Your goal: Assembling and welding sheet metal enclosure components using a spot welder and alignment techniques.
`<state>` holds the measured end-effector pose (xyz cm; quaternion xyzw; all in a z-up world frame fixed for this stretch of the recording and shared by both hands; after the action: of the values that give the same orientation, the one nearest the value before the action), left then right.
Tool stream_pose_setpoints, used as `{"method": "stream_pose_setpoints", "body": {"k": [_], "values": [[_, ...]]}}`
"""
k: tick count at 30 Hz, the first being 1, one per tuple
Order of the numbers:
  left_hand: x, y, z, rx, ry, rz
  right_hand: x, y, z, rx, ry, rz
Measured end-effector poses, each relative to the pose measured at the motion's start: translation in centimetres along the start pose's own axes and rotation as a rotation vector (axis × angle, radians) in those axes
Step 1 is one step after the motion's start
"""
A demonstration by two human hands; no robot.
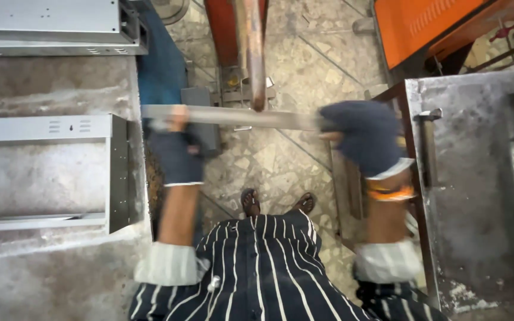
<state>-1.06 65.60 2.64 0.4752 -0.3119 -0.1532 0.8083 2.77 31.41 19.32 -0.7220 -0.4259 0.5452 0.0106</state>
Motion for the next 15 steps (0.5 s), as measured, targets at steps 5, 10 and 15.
{"method": "stream_pose_setpoints", "body": {"k": [5,10,15], "values": [[-8.6,-1.3,-7.4,-0.051,-0.189,0.213,6.3,-6.0,-1.3,0.06,-0.14,0.12],[-7.4,-6.3,-3.9,-0.149,-0.204,0.087,6.1,-1.5,4.8,0.086,-0.105,0.097],[-1.2,-16.6,4.0,-0.429,-0.529,-0.434,-0.9,6.7,13.5,0.625,-0.197,0.129]]}}
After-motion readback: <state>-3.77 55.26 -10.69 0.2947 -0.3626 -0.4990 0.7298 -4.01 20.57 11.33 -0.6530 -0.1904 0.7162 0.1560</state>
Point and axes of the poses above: each hand's wrist, its own z-axis away from the middle knuckle, its own x-axis out of the palm, y = z × x, the point moved 6 cm from there along -z, towards the middle knuckle
